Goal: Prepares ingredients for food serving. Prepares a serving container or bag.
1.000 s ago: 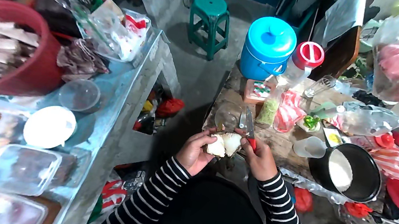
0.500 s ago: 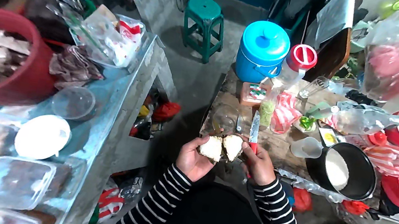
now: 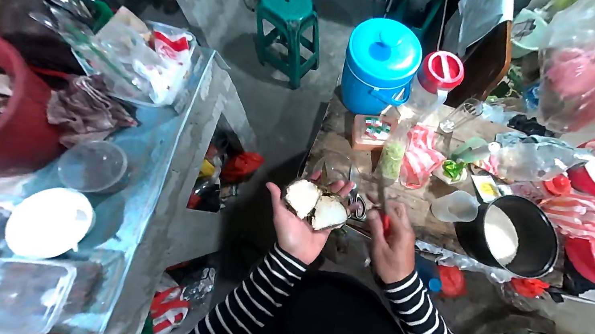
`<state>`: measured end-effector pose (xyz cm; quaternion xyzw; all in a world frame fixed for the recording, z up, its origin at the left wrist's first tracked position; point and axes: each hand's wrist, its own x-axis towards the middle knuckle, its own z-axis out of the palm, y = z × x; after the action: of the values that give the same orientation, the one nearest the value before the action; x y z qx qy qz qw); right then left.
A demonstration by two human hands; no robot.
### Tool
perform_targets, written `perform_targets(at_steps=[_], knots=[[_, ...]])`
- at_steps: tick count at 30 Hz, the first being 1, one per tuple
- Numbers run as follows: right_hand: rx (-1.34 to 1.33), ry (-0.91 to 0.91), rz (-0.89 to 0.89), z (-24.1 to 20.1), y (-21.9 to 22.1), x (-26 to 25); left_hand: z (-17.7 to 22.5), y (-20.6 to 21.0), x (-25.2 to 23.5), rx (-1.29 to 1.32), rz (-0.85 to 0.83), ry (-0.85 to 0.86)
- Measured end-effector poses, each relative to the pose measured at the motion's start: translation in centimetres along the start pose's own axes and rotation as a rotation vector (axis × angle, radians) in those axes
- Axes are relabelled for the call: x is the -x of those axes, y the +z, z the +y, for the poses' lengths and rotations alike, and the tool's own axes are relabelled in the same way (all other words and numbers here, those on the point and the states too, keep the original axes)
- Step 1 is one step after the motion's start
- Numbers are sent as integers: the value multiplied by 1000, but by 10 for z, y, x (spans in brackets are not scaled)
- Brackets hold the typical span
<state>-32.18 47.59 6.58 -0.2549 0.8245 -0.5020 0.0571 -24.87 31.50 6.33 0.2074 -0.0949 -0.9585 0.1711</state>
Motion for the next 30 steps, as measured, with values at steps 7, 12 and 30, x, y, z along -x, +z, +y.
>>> perform_targets(at_steps=[7,12,30], knots=[[183,-167,-171,1,-30,27,-4,4,-7,-124,-35,71],[490,-281,-286,23,-46,19,-2,20,-11,-224,19,9],[656,-308,-373,21,-87,-4,-11,28,-27,-421,-111,-131]])
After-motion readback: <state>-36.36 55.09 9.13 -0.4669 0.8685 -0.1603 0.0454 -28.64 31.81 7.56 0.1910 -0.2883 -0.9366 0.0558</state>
